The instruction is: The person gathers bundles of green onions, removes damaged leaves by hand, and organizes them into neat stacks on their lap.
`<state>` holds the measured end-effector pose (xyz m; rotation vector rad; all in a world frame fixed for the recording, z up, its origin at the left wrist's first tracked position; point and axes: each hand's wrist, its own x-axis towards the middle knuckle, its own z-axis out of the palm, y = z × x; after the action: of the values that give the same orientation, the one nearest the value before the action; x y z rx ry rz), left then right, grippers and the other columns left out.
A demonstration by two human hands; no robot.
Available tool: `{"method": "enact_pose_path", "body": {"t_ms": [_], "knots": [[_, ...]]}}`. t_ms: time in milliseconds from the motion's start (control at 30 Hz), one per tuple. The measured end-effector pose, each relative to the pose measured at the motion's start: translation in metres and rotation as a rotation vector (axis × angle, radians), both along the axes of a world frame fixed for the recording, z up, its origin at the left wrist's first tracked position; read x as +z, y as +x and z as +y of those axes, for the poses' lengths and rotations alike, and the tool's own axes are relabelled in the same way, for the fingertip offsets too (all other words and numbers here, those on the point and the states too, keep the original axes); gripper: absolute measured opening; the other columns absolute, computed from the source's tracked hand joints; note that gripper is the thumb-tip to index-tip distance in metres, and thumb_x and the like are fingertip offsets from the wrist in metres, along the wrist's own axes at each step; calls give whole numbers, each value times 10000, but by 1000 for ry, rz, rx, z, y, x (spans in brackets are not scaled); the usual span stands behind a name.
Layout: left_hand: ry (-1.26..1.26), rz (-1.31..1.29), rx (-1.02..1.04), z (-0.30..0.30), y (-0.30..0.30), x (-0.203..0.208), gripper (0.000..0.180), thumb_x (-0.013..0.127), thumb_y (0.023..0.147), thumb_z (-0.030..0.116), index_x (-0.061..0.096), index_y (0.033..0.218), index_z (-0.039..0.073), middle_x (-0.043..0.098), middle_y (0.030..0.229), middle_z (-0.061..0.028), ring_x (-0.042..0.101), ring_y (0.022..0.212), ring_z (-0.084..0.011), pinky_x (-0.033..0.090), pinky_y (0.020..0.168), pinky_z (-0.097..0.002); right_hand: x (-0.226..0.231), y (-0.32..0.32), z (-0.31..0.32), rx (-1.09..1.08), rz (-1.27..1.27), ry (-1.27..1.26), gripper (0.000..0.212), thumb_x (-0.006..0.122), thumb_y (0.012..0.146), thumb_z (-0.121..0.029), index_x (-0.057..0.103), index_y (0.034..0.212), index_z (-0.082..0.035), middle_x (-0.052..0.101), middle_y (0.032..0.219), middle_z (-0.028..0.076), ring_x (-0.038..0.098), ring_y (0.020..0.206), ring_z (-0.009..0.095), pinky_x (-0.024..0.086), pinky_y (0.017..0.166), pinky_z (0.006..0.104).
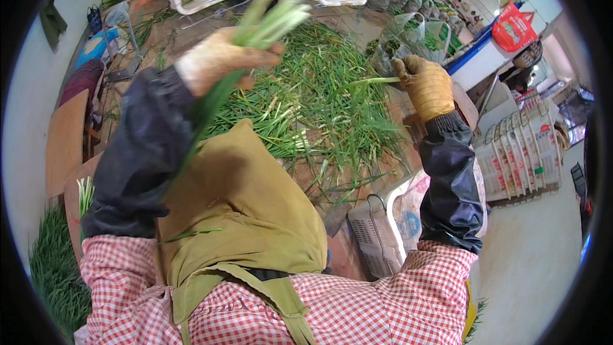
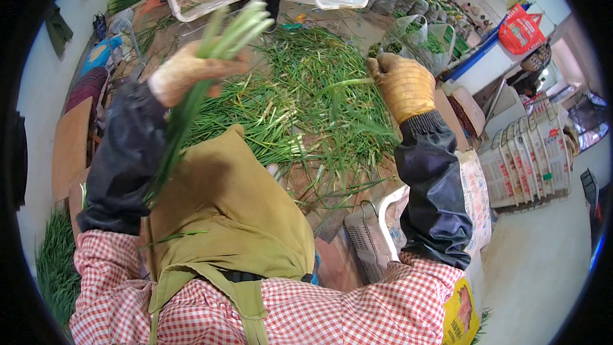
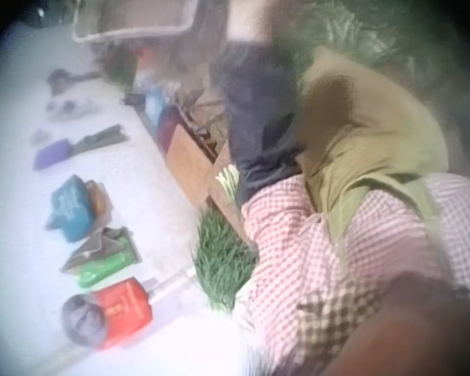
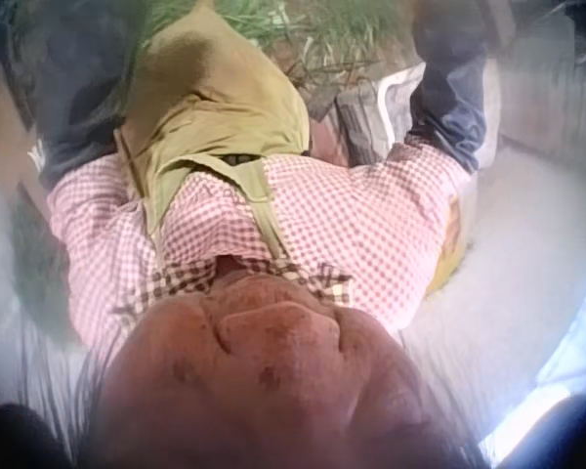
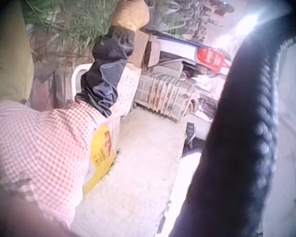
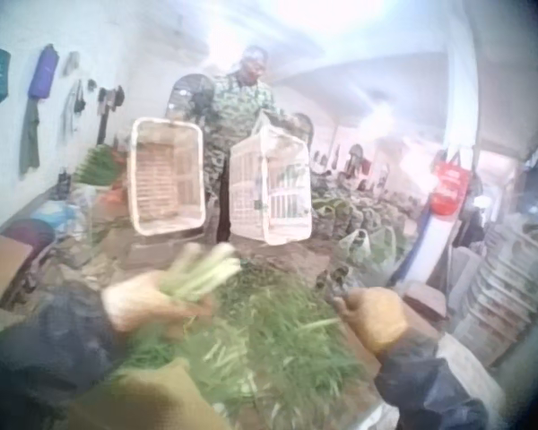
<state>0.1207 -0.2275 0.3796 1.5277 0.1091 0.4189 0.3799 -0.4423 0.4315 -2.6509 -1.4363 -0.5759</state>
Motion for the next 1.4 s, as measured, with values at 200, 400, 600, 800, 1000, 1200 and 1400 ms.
{"method": "enact_pose_path", "body": {"t_ms": [200,400,600,800,1000,1200,1400], "knots": [[-24,57,-81,-31,58,-7,392,753,736,157,615,1068,1,651,828,-49,559,606,-92,471,520,-214,10,-41,47,219,505,207,323,527,898,-350,670,798,-77,604,631,94,575,575,230,457,590,363],[-336,46,-218,-11,45,-26,346,720,781,159,600,1074,20,656,867,-90,617,765,-137,469,516,-217,-7,-31,62,407,1420,507,516,463,913,-526,589,1051,-45,601,779,19,555,610,89,418,503,215],[-319,193,-340,-22,48,-30,275,725,773,167,632,999,41,677,838,-85,550,526,-108,454,473,-221,-64,-66,74,760,1682,406,687,649,795,-487,473,1278,-31,533,1248,163,545,1112,262,459,925,385],[-424,418,-415,-29,39,-51,340,733,743,107,614,1050,21,675,869,-108,652,725,-201,528,596,-267,-61,-80,77,803,1930,560,315,702,792,-333,611,884,-45,629,1046,185,585,1047,291,454,945,415],[1081,948,-9,12,31,-120,376,664,687,326,677,942,49,668,897,-180,636,834,-332,506,723,-405,9,47,27,326,720,1163,244,604,907,-249,660,899,-12,678,865,63,573,701,119,453,633,261],[1052,953,174,76,-5,-105,765,693,690,324,418,1366,94,570,1225,-175,554,1126,-304,431,958,-369,43,79,25,658,745,1086,213,621,897,-186,629,905,27,679,895,101,637,809,162,499,736,266],[563,85,55,46,42,-18,780,599,833,519,346,1403,50,403,1404,-152,372,1294,-228,293,1066,-330,32,39,43,970,1276,805,231,641,868,-246,579,864,-23,633,941,149,612,874,238,500,807,359]]}}
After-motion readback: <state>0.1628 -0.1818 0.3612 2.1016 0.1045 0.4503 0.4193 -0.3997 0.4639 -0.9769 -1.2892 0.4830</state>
